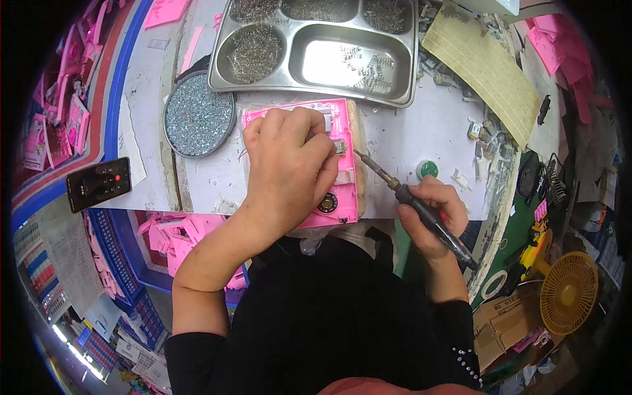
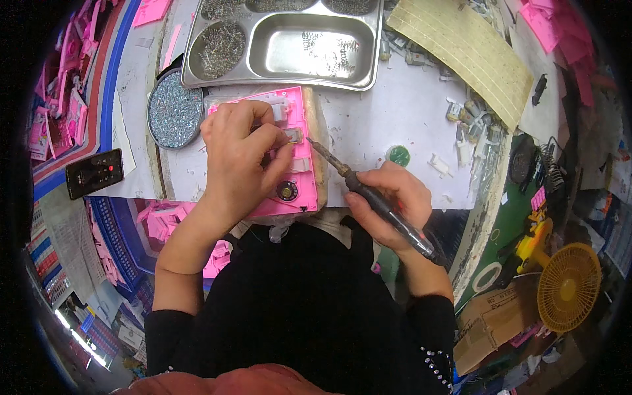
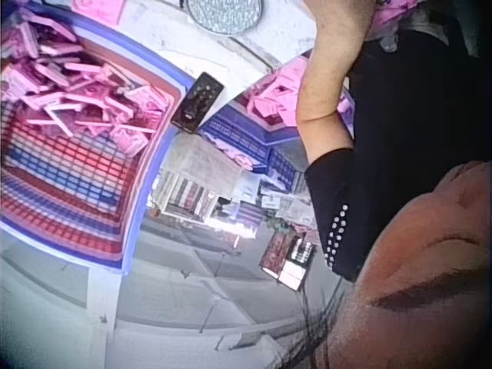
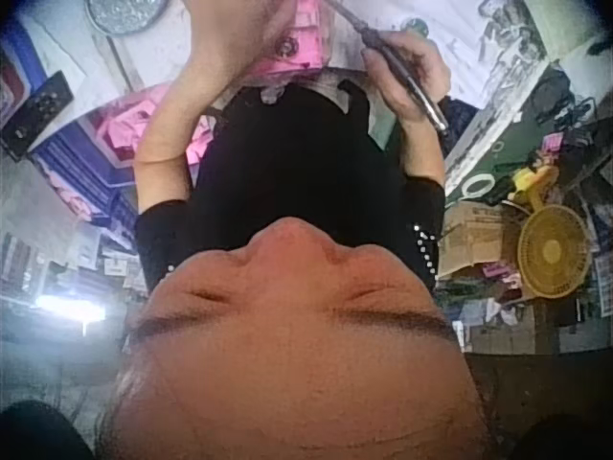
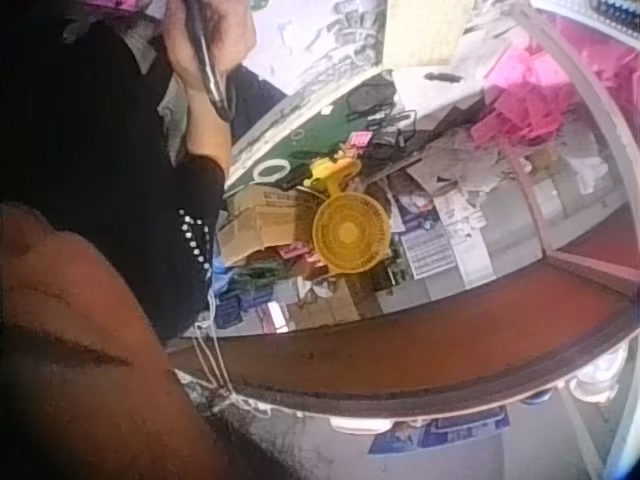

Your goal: Assemble a pink plastic toy casing with electronic components, involving soldering wires and securing with an electric screwdriver.

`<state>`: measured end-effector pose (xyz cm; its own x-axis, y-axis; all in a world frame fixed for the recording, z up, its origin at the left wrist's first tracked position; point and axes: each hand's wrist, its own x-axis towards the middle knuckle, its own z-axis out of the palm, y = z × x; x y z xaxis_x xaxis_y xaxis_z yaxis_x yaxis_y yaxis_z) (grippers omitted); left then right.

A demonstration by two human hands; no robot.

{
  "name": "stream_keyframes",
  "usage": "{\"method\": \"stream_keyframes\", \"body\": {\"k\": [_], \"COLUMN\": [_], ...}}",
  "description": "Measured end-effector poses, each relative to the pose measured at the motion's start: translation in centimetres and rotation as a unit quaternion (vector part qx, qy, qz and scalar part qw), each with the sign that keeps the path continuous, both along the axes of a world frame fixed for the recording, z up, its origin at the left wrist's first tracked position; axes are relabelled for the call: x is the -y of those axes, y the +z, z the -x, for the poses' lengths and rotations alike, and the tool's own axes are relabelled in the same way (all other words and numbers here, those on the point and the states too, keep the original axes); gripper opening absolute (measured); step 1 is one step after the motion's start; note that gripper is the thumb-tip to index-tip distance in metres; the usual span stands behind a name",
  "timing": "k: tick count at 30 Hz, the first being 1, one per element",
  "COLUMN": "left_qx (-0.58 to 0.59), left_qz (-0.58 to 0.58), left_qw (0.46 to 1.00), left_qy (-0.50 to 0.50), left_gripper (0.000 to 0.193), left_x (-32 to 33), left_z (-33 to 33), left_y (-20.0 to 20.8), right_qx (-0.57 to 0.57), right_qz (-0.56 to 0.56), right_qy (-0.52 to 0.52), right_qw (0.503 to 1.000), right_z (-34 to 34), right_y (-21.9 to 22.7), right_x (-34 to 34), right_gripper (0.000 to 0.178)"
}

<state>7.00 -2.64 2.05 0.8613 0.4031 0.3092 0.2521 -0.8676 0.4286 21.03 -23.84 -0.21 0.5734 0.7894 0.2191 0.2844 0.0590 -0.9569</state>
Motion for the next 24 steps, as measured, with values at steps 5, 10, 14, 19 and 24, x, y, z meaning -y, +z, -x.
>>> {"method": "stream_keyframes", "body": {"k": [5, 10, 14, 19, 24], "left_qx": [0.005, 0.026, -0.003, -0.053, -0.098], "left_qz": [-0.001, -0.002, -0.031, -0.046, -0.039], "left_qw": [1.0, 1.0, 1.0, 0.998, 0.994], "left_qy": [-0.003, -0.009, 0.004, -0.005, -0.005], "left_gripper": [0.012, 0.012, 0.011, 0.011, 0.012], "left_x": [0.0, -0.2, 0.0, 0.1, 0.1], "left_z": [0.1, 0.3, 0.1, -0.7, -1.4], "left_y": [0.0, -0.4, -0.3, 0.7, 1.7], "right_qx": [-0.019, -0.013, -0.004, 0.036, 0.058], "right_qz": [-0.002, -0.022, -0.023, 0.0, 0.004], "right_qy": [-0.006, -0.009, -0.005, 0.007, 0.017], "right_qw": [1.0, 1.0, 1.0, 0.999, 0.998], "right_z": [-0.1, -0.5, -0.8, -1.1, -1.3], "right_y": [0.4, 0.2, -0.3, -0.1, -0.4], "right_x": [0.1, 0.0, -0.7, -1.6, -1.9], "right_gripper": [0.031, 0.031, 0.031, 0.032, 0.032]}}
